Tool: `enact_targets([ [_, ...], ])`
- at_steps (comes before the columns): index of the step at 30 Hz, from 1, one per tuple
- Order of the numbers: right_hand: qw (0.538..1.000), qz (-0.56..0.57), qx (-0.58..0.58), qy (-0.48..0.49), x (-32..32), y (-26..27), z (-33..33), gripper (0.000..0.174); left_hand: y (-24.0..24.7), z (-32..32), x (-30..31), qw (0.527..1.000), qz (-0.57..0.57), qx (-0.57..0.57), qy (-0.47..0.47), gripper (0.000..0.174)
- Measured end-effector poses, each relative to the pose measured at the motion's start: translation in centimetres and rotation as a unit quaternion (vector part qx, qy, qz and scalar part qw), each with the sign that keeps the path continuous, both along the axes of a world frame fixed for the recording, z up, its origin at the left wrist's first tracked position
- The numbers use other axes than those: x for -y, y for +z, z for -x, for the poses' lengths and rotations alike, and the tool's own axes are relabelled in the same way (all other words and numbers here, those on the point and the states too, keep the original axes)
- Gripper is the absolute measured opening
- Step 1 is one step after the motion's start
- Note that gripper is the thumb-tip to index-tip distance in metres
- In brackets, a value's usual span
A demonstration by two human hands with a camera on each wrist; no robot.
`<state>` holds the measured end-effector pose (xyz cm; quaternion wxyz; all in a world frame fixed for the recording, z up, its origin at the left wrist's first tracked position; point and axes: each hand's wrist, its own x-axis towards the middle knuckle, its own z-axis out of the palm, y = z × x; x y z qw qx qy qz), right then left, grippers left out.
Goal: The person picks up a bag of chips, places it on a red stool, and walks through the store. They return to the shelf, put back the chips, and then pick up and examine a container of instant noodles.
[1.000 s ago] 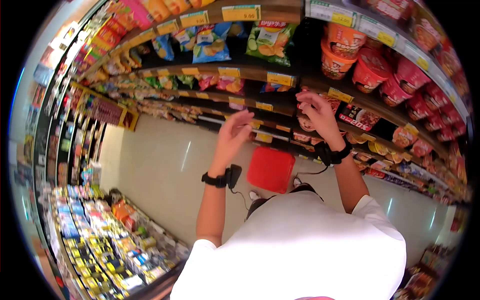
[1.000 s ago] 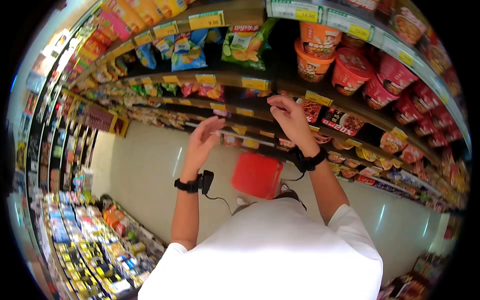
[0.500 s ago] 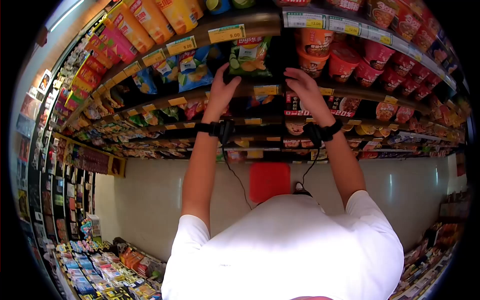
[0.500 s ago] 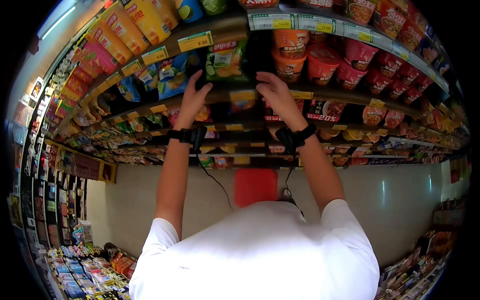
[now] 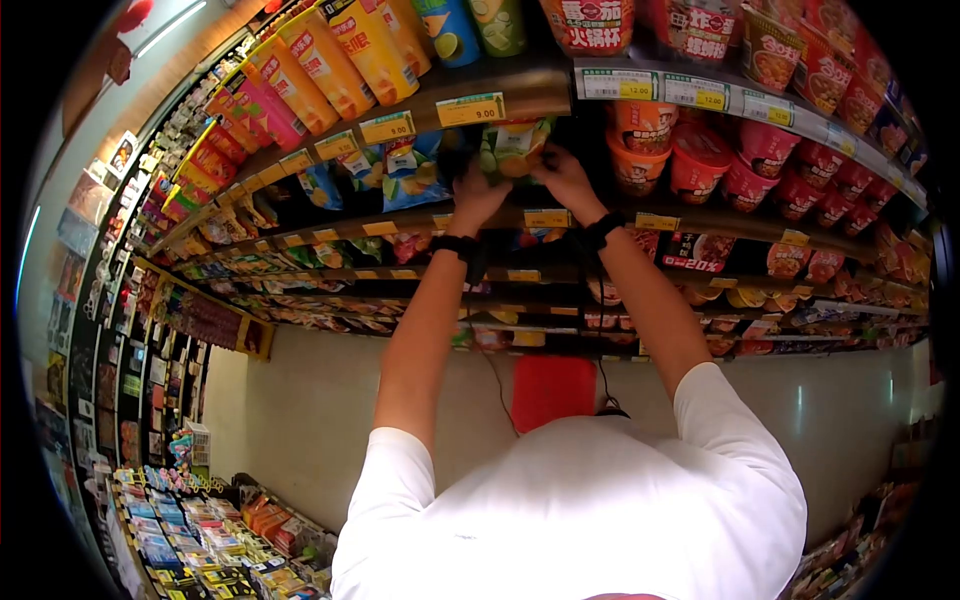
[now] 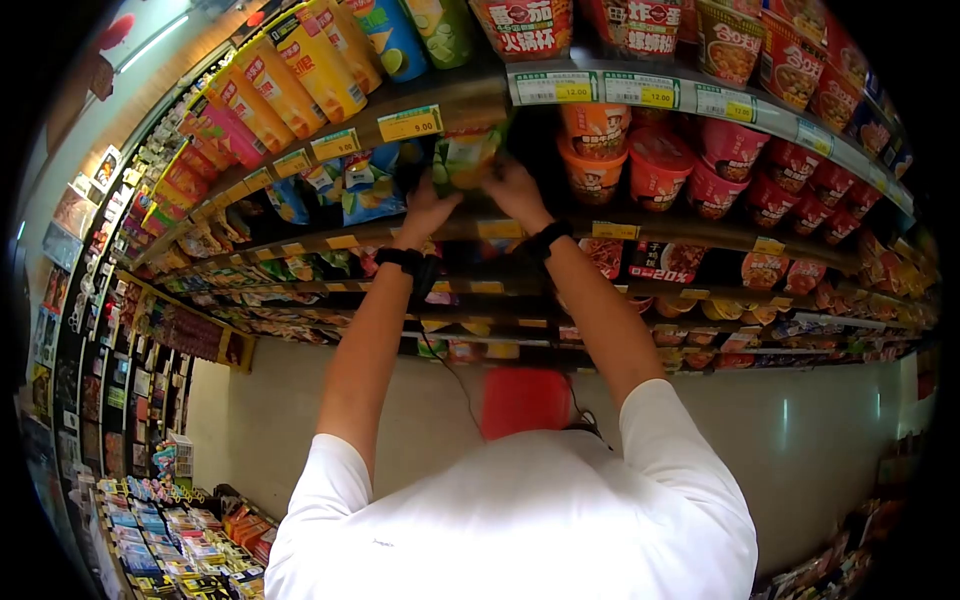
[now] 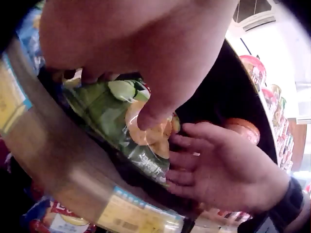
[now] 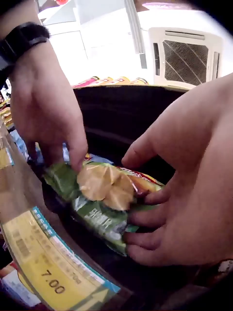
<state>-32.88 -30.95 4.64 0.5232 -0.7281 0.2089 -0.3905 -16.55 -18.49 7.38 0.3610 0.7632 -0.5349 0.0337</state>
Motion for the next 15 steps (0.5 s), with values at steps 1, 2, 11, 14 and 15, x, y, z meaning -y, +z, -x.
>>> enact_targets([
  [1,1.0,-0.002,0.001,0.003,-0.3,0.0,-0.1,0.069,1.3,0.7,-0.8,0.997,0.034,-0.053,-0.053,0.074],
  [2,0.998,0.013,0.023,-0.05,-1.0,0.1,0.0,0.061,2.1,1.2,-1.5,0.986,0.07,-0.107,-0.105,0.073],
  [11,0.998,-0.019,0.059,-0.019,-11.2,1.2,7.0,0.05,-1.0,7.4,-14.4,0.909,0.138,-0.372,-0.126,0.06],
  [14,0.999,-0.003,0.033,0.011,-14.5,-0.6,8.8,0.045,-2.7,8.9,-18.4,0.847,0.13,-0.496,-0.14,0.069],
  [15,0.998,-0.035,0.038,0.043,-15.6,-1.1,9.3,0.044,-3.4,9.6,-19.3,0.785,0.186,-0.576,-0.136,0.073],
])
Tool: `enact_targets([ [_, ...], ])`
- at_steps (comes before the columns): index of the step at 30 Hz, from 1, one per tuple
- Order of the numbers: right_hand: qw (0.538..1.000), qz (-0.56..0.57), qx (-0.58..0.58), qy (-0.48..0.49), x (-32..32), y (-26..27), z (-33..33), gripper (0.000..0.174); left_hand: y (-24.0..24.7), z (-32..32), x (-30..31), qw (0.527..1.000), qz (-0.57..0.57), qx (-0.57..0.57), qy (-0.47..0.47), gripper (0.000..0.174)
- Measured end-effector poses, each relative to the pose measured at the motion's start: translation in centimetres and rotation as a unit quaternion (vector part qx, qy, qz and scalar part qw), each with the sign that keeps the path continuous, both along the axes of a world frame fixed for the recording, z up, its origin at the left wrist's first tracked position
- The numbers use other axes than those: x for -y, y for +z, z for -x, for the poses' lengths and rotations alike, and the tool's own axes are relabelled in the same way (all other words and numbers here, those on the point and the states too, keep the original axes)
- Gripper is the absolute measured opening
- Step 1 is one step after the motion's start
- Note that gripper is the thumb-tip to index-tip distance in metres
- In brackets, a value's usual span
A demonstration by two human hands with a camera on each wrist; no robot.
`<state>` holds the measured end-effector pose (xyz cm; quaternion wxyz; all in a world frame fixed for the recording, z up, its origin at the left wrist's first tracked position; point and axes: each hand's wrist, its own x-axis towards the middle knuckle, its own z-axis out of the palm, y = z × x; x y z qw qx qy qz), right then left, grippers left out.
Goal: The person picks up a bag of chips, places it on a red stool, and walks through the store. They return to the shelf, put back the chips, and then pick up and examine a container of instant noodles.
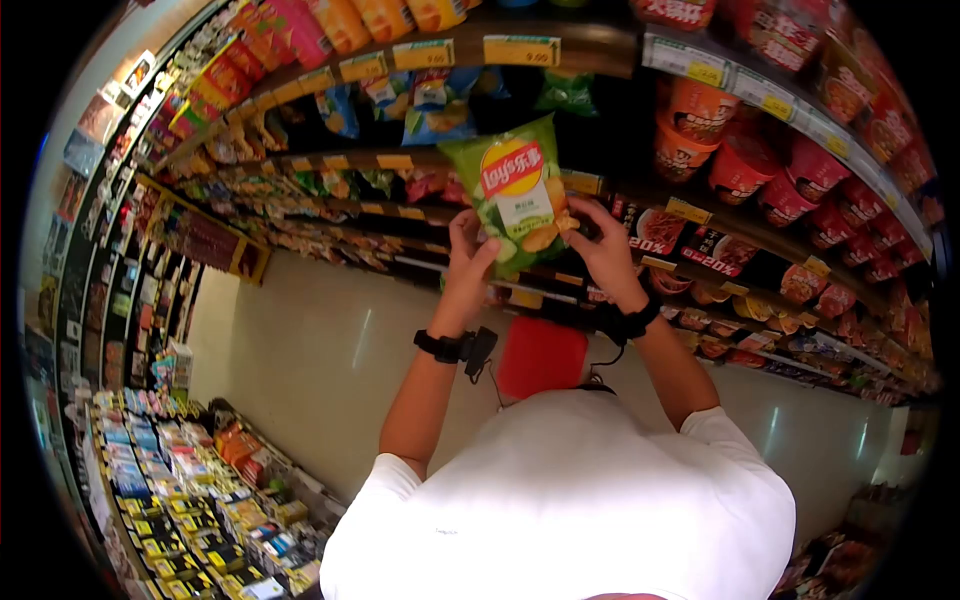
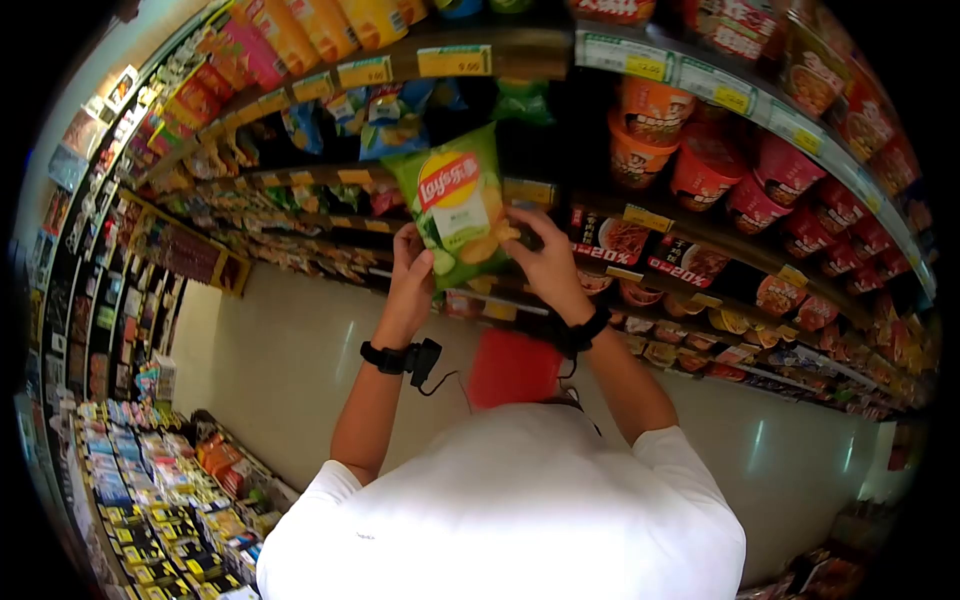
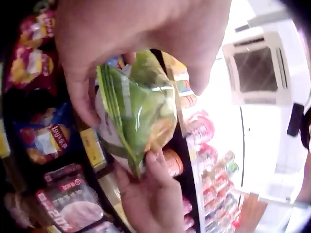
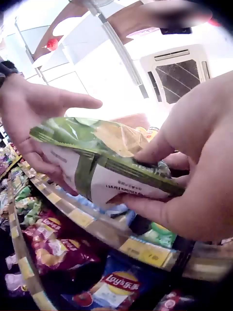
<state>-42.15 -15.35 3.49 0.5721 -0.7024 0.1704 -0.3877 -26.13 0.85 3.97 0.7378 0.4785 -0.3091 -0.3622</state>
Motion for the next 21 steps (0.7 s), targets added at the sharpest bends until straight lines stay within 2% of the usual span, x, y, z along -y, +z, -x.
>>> enact_targets([
  [1,0.999,-0.031,0.004,0.033,-1.0,-0.5,0.4,0.043,-0.7,0.6,-0.9,0.993,0.045,-0.107,0.015,0.077],
  [2,0.999,-0.003,-0.015,0.046,-1.8,-0.9,0.7,0.044,-1.3,0.9,-2.0,0.991,0.035,-0.129,0.018,0.085],
  [3,0.998,-0.006,-0.024,0.056,-2.6,-1.4,1.0,0.044,-2.5,1.1,-2.8,0.989,0.033,-0.138,0.029,0.085],
  [5,0.995,0.003,-0.05,0.081,-3.8,-2.3,1.4,0.046,-5.0,1.4,-4.1,0.985,-0.048,-0.163,0.017,0.087],
  [6,0.994,0.0,-0.056,0.089,-4.3,-2.8,1.4,0.046,-5.8,1.8,-4.6,0.984,-0.053,-0.17,0.026,0.082],
  [7,0.995,0.008,-0.061,0.084,-4.7,-3.6,1.5,0.04,-6.6,2.2,-5.1,0.982,-0.056,-0.177,0.032,0.082],
  [9,0.995,0.024,-0.067,0.074,-5.5,-5.2,1.3,0.03,-7.7,2.9,-6.1,0.968,-0.043,-0.239,0.058,0.069],
  [13,0.996,-0.042,-0.039,0.067,-7.0,-9.0,1.4,0.02,-9.1,3.5,-7.7,0.954,-0.06,-0.269,0.118,0.059],
  [15,0.981,-0.159,-0.064,0.095,-6.9,-10.6,2.0,0.016,-9.6,3.6,-8.3,0.939,-0.036,-0.31,0.144,0.057],
  [19,0.968,-0.188,-0.13,0.107,-6.4,-12.1,2.7,0.014,-9.6,3.8,-9.1,0.948,-0.09,-0.258,0.164,0.058],
  [21,0.968,-0.187,-0.138,0.091,-6.2,-11.9,2.4,0.021,-9.4,4.0,-9.2,0.95,-0.11,-0.251,0.147,0.058],
])
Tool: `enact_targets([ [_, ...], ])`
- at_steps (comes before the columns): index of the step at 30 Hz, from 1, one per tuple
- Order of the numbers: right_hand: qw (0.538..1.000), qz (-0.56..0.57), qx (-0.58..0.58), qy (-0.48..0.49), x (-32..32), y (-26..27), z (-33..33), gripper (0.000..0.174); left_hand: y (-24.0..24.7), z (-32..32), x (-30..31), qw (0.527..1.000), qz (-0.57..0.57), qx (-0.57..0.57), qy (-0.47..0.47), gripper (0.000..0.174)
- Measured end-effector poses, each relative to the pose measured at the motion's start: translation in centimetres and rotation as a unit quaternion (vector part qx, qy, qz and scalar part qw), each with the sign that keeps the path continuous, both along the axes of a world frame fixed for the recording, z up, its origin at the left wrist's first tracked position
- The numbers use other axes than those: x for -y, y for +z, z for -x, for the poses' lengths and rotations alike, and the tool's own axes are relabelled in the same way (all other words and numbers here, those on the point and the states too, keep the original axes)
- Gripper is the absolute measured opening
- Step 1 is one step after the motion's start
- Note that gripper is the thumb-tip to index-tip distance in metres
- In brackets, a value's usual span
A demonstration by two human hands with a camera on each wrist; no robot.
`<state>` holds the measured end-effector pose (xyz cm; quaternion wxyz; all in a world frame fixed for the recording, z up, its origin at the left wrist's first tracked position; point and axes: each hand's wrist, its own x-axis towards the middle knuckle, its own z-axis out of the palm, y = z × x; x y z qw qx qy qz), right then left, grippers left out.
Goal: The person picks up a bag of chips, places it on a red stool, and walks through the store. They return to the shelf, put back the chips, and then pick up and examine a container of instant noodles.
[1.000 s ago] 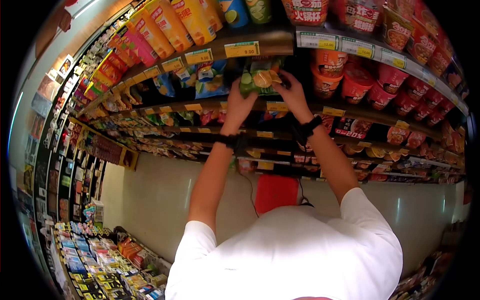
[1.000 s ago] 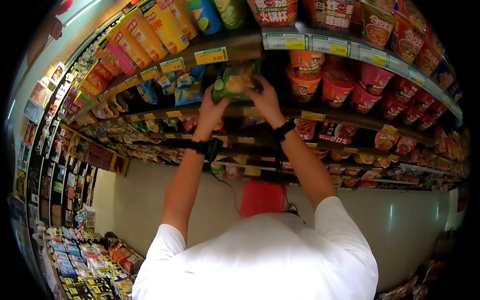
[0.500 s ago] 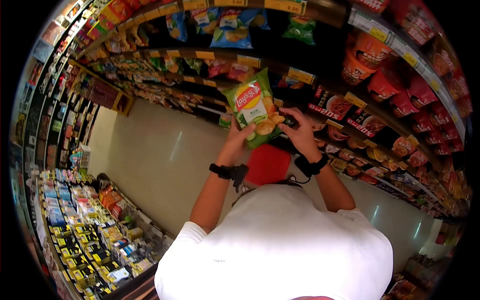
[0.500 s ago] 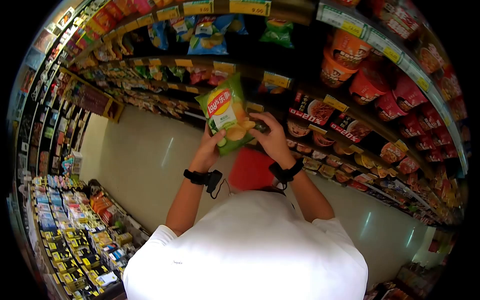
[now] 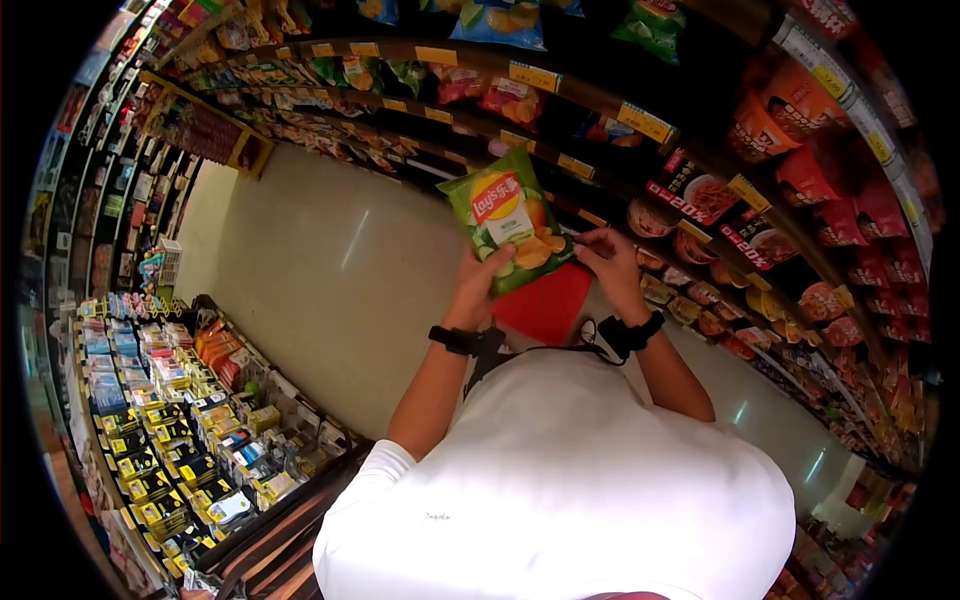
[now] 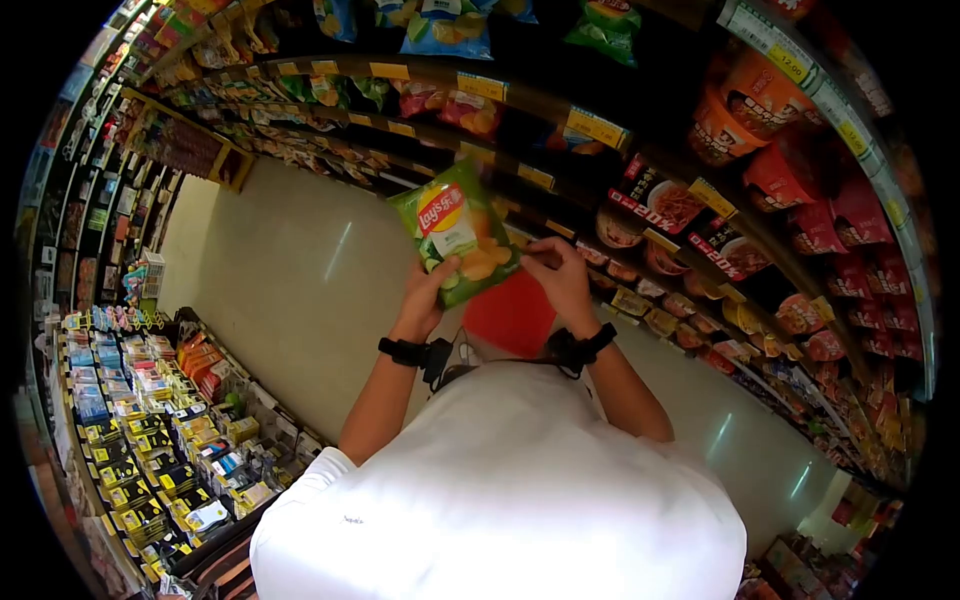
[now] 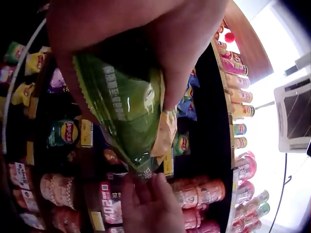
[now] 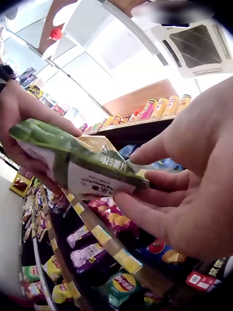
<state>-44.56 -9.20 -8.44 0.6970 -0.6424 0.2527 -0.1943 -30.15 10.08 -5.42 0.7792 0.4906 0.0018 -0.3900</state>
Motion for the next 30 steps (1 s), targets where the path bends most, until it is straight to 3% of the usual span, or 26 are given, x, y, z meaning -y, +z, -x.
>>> enact_targets([
  [4,1.0,-0.004,-0.03,0.002,0.2,0.4,-0.4,0.037,-0.7,-0.2,0.0,0.999,0.003,0.015,-0.036,0.057],
  [6,0.995,0.005,-0.088,0.055,0.6,0.1,-0.6,0.062,-0.4,-0.3,-0.2,0.998,-0.009,0.018,-0.053,0.057],
  [7,0.994,0.004,-0.09,0.055,0.6,0.0,-0.5,0.062,-0.6,-0.4,-0.3,0.998,-0.01,0.016,-0.053,0.057],
  [9,0.985,0.005,-0.14,0.097,0.3,0.7,-0.7,0.081,-1.2,-0.6,-0.6,0.992,-0.046,0.06,-0.104,0.059],
  [12,0.978,0.051,-0.16,0.122,0.1,0.4,-0.7,0.09,-1.8,-0.2,-0.8,0.982,-0.086,0.077,-0.152,0.061],
  [16,0.981,0.002,-0.117,0.157,0.1,0.6,0.1,0.084,-2.0,0.3,-0.7,0.982,-0.077,0.078,-0.151,0.064],
  [21,0.968,-0.042,-0.156,0.193,0.9,1.5,1.4,0.086,-0.7,0.9,-0.3,0.974,-0.068,0.072,-0.202,0.068],
  [25,0.978,-0.067,-0.086,0.177,0.5,1.4,2.1,0.081,-0.6,1.0,0.2,0.951,-0.109,0.121,-0.262,0.07],
  [27,0.988,-0.053,-0.013,0.146,0.2,1.5,2.1,0.077,-0.6,1.3,0.5,0.954,-0.059,0.132,-0.263,0.073],
  [30,0.99,-0.045,-0.047,0.128,0.6,2.1,2.8,0.073,-0.6,1.6,0.9,0.951,-0.046,0.141,-0.271,0.075],
])
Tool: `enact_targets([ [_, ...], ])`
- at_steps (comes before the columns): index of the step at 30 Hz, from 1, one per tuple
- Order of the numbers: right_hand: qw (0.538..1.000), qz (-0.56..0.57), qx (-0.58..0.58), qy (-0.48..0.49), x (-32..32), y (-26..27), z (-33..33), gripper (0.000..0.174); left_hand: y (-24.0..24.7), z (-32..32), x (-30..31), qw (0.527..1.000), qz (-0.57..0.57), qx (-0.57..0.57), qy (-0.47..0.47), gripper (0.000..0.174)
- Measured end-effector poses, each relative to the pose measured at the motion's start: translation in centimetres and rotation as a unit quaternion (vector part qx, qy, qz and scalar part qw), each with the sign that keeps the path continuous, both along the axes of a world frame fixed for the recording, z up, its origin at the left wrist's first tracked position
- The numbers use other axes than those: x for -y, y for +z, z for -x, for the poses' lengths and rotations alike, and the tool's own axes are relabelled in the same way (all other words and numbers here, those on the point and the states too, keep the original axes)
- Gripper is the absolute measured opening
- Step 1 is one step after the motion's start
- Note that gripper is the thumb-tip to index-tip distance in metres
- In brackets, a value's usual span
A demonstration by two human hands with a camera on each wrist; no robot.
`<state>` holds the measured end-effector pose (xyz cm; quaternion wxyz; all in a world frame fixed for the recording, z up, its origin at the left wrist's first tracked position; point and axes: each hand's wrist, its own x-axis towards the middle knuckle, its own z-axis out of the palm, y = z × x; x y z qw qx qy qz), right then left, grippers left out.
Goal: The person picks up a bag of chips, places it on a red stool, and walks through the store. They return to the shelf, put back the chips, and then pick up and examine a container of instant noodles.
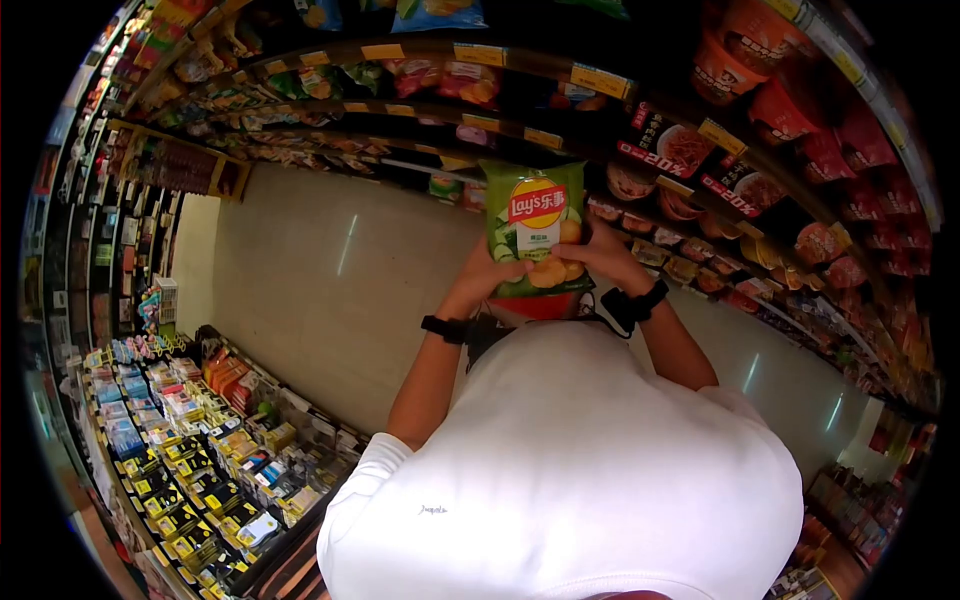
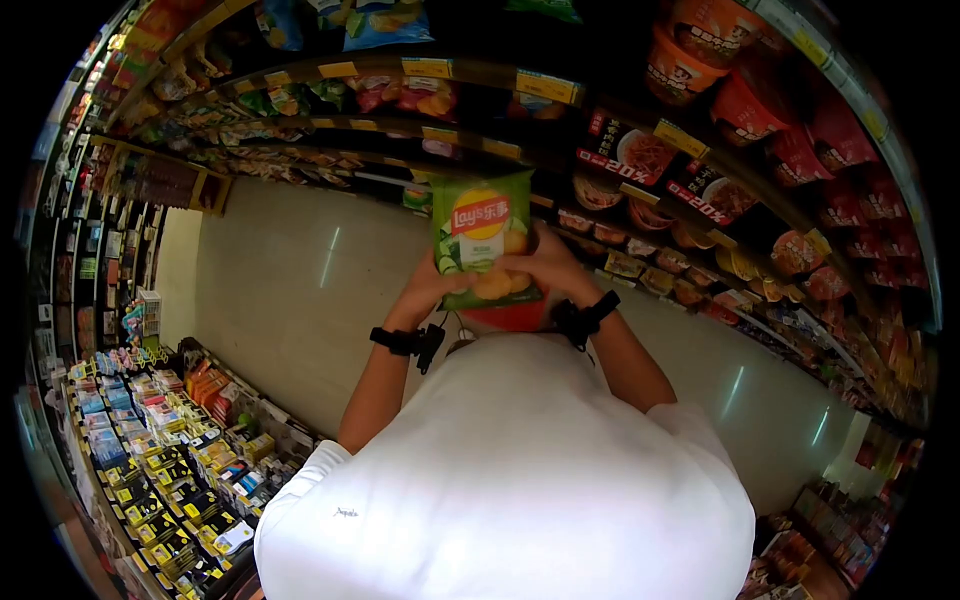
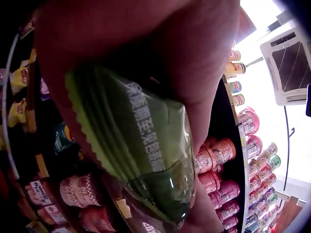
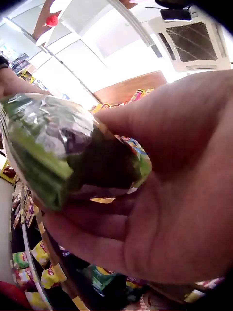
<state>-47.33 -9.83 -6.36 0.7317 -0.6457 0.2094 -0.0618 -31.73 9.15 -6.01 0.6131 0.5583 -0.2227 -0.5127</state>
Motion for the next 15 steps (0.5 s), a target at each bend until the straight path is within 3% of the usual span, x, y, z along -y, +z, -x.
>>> enact_targets([
  [7,1.0,0.003,0.016,-0.009,0.3,0.6,0.8,0.069,0.7,0.3,0.4,1.0,-0.004,-0.001,-0.01,0.073],
  [10,1.0,-0.007,-0.016,0.003,0.5,-0.6,1.1,0.081,0.3,0.5,0.4,1.0,-0.002,0.002,-0.01,0.077],
  [12,1.0,0.008,-0.02,0.009,0.4,-1.8,1.2,0.099,-0.6,0.7,0.3,1.0,-0.001,0.001,0.023,0.066],
  [15,0.999,-0.023,0.029,0.031,0.2,-3.2,0.9,0.113,-3.9,0.6,0.3,0.997,-0.044,-0.028,0.062,0.063],
])
